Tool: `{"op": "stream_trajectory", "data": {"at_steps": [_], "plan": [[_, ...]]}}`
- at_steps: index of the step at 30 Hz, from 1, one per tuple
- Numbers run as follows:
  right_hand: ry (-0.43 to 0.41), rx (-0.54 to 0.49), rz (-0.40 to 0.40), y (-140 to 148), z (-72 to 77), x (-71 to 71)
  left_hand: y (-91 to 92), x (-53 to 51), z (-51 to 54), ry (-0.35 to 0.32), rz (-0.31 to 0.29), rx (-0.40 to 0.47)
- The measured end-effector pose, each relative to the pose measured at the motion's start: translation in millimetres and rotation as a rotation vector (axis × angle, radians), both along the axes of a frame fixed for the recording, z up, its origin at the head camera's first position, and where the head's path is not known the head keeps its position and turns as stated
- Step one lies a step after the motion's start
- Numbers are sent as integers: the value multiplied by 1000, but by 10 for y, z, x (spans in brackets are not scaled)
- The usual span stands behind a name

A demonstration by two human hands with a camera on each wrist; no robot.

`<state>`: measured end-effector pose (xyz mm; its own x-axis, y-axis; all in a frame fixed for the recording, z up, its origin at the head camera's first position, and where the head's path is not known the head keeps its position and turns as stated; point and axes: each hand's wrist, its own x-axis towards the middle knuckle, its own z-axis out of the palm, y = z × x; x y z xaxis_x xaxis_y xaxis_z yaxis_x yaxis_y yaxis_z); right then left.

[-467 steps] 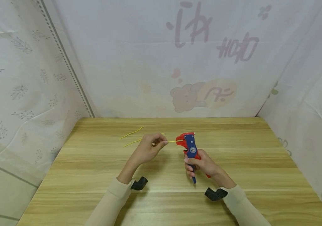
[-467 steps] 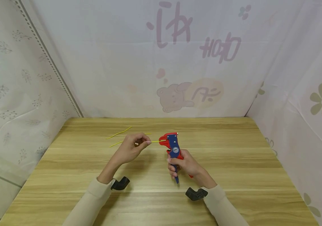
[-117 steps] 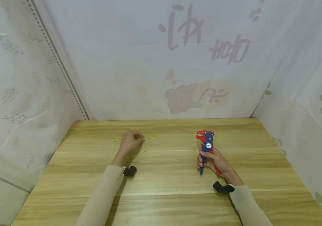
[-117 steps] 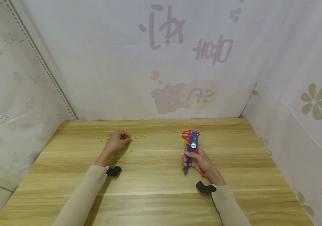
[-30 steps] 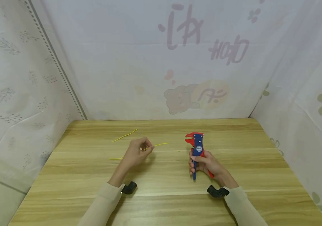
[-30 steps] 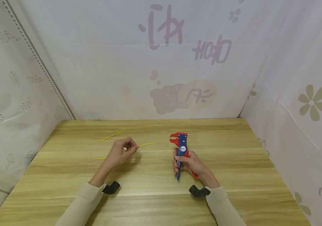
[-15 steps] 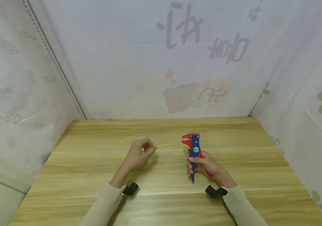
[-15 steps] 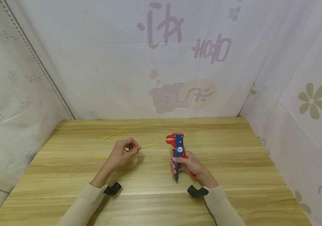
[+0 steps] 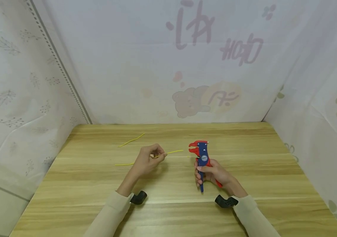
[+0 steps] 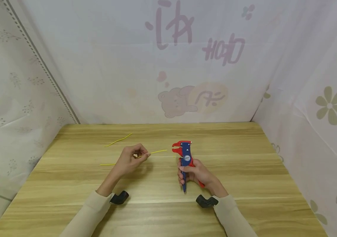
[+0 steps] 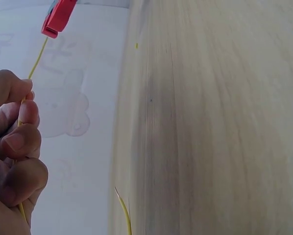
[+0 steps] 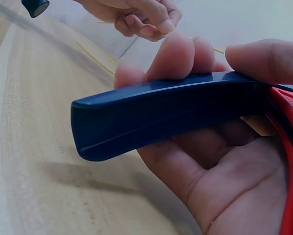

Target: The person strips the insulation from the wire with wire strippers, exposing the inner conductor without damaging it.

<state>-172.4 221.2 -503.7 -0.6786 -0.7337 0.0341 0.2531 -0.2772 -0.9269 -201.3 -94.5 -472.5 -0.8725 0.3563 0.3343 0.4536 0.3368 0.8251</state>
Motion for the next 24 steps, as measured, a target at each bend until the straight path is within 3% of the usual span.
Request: {"op": "stream_trajectory", "data": {"at_steps": [24], "plan": [[-2, -22, 50, -64, -68, 29, 67, 18, -3, 5, -4, 5]]}}
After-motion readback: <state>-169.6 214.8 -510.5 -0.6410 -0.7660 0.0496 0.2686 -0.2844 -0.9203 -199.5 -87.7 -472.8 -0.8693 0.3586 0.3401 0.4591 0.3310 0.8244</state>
